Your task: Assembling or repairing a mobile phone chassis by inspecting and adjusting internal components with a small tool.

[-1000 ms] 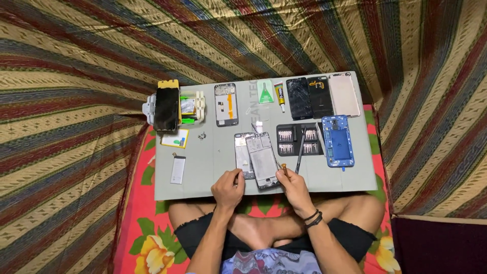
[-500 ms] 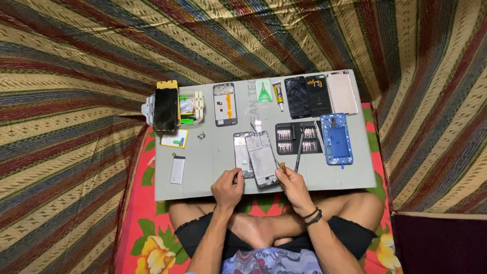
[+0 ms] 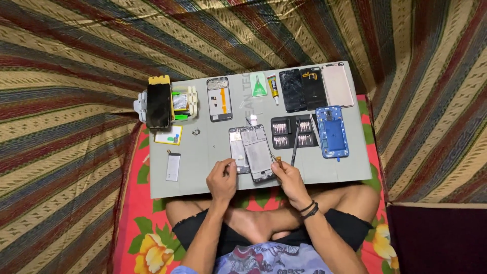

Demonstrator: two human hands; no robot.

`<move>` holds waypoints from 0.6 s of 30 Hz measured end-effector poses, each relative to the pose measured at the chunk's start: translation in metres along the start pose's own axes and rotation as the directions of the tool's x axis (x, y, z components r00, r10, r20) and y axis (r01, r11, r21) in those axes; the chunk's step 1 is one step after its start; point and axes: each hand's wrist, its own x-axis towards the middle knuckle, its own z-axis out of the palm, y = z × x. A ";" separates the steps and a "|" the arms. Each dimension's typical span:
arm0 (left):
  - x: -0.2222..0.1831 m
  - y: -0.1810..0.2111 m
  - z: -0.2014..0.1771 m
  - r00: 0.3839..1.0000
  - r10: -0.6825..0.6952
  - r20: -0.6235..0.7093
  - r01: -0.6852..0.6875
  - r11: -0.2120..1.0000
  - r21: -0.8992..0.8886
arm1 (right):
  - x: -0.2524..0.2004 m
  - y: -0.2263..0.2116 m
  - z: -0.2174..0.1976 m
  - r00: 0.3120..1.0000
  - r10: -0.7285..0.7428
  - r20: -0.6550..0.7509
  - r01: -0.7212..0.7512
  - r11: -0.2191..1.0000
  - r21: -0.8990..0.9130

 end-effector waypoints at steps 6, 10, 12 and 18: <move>0.024 0.018 0.012 0.866 -0.358 0.348 0.478 0.797 -0.370 | -0.026 -0.038 0.016 0.999 0.012 0.038 -0.015 0.996 0.089; 0.039 0.020 0.019 0.840 -0.367 0.400 0.531 0.710 -0.463 | -0.032 -0.053 0.025 0.996 -0.084 0.014 0.082 0.991 0.105; 0.048 0.027 0.020 0.864 -0.310 0.396 0.492 0.681 -0.542 | -0.033 -0.051 0.020 0.973 -0.229 -0.040 0.230 0.973 0.017; 0.074 0.074 0.008 0.892 -0.246 0.379 0.431 0.716 -0.550 | -0.042 -0.055 0.012 0.946 -0.319 -0.052 0.314 0.945 -0.089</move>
